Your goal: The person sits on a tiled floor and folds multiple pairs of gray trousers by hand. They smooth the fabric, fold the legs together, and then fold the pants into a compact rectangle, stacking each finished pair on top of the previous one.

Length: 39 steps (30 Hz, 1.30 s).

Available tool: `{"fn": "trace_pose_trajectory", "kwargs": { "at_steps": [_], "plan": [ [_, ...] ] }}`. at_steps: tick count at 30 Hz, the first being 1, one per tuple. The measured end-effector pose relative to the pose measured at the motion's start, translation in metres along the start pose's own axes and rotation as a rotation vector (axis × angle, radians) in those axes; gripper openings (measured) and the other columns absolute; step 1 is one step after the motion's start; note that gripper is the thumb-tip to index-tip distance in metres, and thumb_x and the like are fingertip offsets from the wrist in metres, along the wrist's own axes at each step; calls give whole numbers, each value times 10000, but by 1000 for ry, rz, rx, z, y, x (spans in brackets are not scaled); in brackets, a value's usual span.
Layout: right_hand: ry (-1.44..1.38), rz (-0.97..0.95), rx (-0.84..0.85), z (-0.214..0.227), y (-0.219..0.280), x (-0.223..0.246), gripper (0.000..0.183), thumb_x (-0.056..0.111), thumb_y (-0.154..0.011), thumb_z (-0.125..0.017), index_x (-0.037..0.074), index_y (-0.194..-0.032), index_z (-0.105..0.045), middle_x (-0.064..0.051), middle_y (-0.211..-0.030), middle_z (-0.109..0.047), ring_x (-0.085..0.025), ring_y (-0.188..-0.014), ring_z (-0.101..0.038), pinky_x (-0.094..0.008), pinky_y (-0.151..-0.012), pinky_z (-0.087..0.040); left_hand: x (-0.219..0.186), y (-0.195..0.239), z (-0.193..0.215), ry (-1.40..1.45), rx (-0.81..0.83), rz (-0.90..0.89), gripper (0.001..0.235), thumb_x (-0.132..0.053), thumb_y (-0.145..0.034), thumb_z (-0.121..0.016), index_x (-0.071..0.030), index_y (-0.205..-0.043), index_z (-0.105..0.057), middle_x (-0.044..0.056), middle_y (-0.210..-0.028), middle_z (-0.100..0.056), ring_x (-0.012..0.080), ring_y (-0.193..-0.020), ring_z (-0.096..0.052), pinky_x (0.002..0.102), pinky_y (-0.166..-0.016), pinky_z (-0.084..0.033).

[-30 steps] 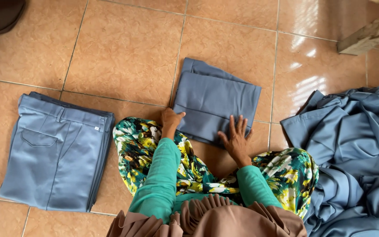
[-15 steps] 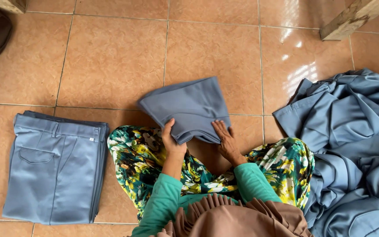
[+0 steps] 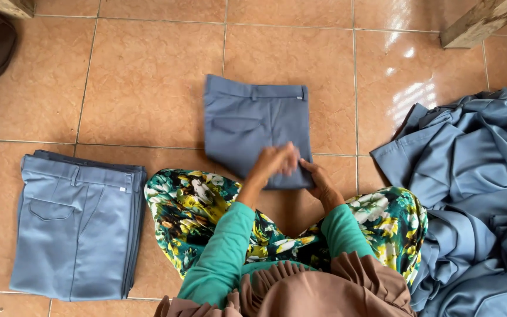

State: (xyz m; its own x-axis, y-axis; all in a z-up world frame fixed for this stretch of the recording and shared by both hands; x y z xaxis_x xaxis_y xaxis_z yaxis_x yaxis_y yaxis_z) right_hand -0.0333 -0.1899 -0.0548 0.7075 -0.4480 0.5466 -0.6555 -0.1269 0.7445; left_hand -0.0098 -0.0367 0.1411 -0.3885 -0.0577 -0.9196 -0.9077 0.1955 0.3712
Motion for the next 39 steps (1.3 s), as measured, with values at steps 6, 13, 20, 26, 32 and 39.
{"fn": "trace_pose_trajectory", "kwargs": {
  "at_steps": [6, 13, 20, 26, 32, 39],
  "plan": [
    [-28, 26, -61, 4, 14, 30, 291, 157, -889, -802, 17, -1107, -671, -146, -890, -718, -287, -762, -761, -368, -692, -642, 191, 34, -44, 626, -9, 586, 1035, -968, -664, -669, -93, -1212, -596, 110, -993, -683, 224, -848, -708, 292, -636, -570],
    [36, 87, -62, 24, 21, 59, 283, 164, -905, -776, 38, -1132, -663, -104, -869, -694, -243, -737, -747, -363, -674, -635, 180, 17, 98, 1182, -797, 97, 626, -130, -807, -915, -257, -1304, -556, 40, -1363, -538, 321, -1315, -485, 533, -1139, -308],
    [421, 264, -193, 64, 34, 67, 353, 100, -944, -697, -1, -1278, -646, -187, -906, -703, -273, -758, -717, -417, -649, -620, 99, 89, 193, 397, -1256, -301, 500, -222, -893, -832, -277, -1283, -523, -4, -1059, -644, 75, -883, -550, 201, -690, -455],
    [1217, 1127, -482, -34, 70, 123, 415, 151, -997, -650, 91, -1408, -636, -222, -1327, -653, -401, -1257, -600, -495, -1035, -480, 25, 24, 66, -837, -837, -429, 384, -261, -998, -617, -189, -1370, -558, 125, -1416, -504, 343, -1349, -453, 533, -1106, -355],
    [1704, 1085, -342, -102, 40, 78, 584, 480, -1095, -388, 251, -1630, -341, -26, -1685, -314, -258, -1566, -199, -504, -1247, -100, 84, -39, 8, -1341, -260, -228, 683, -362, -1000, -491, -263, -1625, -234, 101, -1717, -144, 352, -1582, -87, 585, -1262, -33],
    [1722, 761, -514, -33, 24, 104, 639, 536, -1106, -280, 236, -1665, -209, -38, -1733, -151, -263, -1592, -84, -650, -1222, -28, 75, -45, 106, -1459, -627, -182, 541, -493, -1060, -364, -292, -1561, -390, 68, -1622, -396, 333, -1532, -288, 663, -1206, -144]
  ]
}}
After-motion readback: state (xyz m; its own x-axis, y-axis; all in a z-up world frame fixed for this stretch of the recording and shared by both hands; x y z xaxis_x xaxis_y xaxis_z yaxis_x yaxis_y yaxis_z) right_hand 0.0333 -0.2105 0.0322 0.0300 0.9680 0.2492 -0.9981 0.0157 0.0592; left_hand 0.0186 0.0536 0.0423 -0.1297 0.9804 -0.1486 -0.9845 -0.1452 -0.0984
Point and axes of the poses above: each hand's wrist, its own y-axis away from the middle knuckle, its own z-axis out of the back of the hand, x = y × z, the point moved 10 cm from there along -y, towards the middle knuckle
